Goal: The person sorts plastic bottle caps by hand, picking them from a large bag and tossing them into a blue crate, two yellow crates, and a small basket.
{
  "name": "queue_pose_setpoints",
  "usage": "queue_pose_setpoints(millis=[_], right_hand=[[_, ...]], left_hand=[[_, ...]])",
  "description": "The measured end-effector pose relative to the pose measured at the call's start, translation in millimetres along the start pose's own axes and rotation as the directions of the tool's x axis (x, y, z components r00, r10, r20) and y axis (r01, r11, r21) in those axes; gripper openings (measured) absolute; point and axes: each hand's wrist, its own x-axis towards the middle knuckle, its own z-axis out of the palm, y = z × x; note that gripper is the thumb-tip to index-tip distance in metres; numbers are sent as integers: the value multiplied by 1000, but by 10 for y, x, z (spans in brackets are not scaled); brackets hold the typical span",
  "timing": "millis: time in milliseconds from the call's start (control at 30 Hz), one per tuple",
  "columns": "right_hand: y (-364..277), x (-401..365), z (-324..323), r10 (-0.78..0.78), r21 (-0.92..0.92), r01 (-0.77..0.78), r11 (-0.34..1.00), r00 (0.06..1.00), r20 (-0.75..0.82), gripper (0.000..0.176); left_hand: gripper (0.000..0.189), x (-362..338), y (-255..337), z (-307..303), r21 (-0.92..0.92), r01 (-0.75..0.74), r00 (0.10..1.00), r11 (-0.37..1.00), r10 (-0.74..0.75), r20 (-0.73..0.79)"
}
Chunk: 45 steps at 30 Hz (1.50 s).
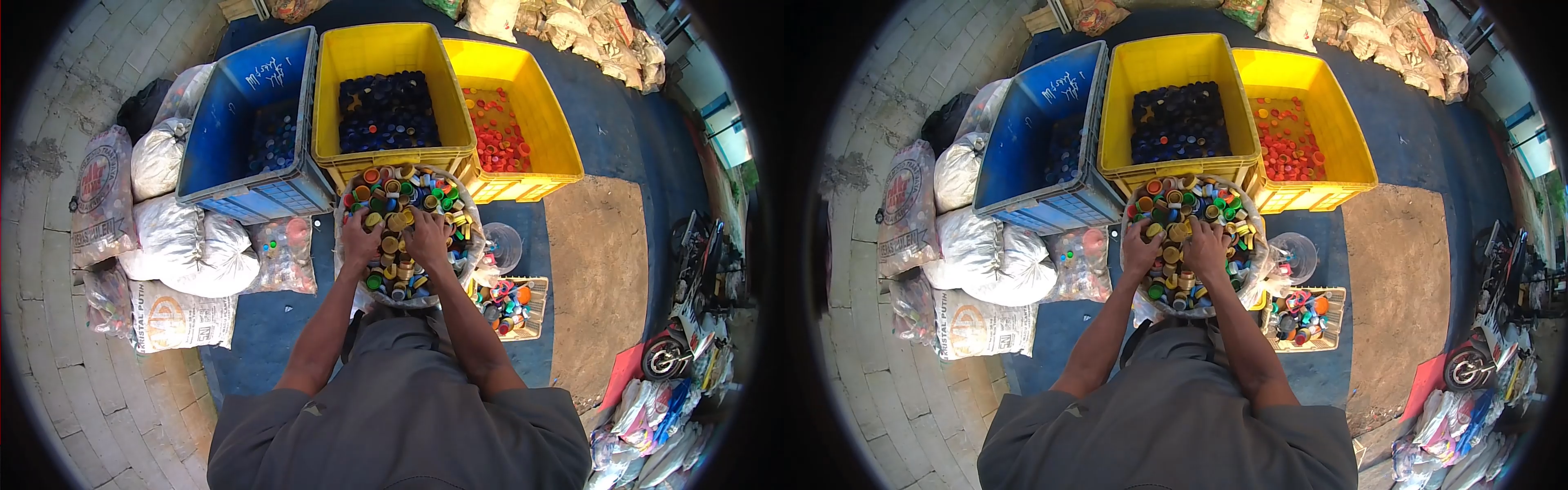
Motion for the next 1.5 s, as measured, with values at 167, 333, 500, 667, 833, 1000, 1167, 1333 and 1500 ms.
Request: queue_pose_setpoints(millis=[167,333,500,667,833,1000,1167,1333,1500], right_hand=[[-194,95,275,-22,-176,37,984,996,87,60],[-258,28,49,-17,3,17,1000,999,-32,51],[206,-270,-363,260,422,-171,890,952,-164,51],[969,-917,-644,701,876,-379,298,709,68,49],[1744,-1682,-419,926,922,-387,-24,339,166,44],[2631,-2350,-125,950,948,-104,-300,60,307,17],[2968,-2614,-374,943,963,-9,-271,-204,264,24],[2667,-2605,-437,992,966,-224,-127,-39,122,20],[2048,-2174,-330,937,906,-371,203,344,-69,36]], left_hand=[[47,-50,14,-52,-150,59,998,987,-54,40],[44,-93,2,-43,-126,55,998,990,-52,32],[35,-207,134,11,110,-155,988,982,154,17],[29,-308,459,250,99,-414,900,905,391,192],[37,-432,804,703,64,-594,753,802,526,395],[31,-428,905,1249,154,-701,633,697,508,584],[26,-374,971,1498,174,-728,607,663,506,613],[21,-167,1043,1367,13,-604,698,797,522,491],[21,58,1212,932,-216,-363,825,906,421,379]])
